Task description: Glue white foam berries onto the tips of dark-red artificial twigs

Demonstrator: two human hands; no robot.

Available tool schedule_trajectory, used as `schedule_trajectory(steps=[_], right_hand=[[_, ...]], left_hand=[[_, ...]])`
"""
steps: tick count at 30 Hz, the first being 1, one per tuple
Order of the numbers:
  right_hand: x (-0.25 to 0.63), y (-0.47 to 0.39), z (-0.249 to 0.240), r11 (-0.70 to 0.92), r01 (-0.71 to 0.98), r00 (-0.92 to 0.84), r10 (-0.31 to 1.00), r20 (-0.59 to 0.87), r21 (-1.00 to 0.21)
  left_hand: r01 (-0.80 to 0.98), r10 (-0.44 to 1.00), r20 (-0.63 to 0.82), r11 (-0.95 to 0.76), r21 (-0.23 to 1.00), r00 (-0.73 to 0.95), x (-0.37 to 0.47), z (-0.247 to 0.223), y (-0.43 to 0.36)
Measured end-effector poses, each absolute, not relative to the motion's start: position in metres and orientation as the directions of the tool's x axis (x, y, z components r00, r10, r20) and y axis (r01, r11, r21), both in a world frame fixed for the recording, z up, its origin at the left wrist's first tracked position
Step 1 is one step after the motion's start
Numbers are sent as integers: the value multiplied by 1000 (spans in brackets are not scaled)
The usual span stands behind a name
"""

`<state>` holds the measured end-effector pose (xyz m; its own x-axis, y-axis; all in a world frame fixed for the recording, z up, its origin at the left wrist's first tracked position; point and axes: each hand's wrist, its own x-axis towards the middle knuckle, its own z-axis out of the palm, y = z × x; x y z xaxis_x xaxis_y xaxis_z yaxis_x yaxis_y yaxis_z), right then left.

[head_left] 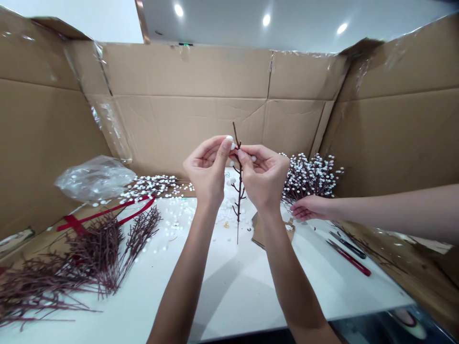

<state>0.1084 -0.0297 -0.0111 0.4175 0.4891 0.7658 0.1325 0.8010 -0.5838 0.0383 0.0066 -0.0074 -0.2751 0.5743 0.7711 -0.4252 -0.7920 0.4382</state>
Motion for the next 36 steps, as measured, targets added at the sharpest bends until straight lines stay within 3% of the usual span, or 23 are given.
schedule_trajectory(steps=[30, 36], right_hand=[[102, -28, -9, 775, 84, 482, 519, 706, -626], [106, -26, -9, 795, -8, 430, 550, 716, -606]], left_hand=[[-299, 512, 760, -857, 420, -400, 52, -11, 0], [-280, 500, 764, -865, 416, -408, 50, -10, 1]])
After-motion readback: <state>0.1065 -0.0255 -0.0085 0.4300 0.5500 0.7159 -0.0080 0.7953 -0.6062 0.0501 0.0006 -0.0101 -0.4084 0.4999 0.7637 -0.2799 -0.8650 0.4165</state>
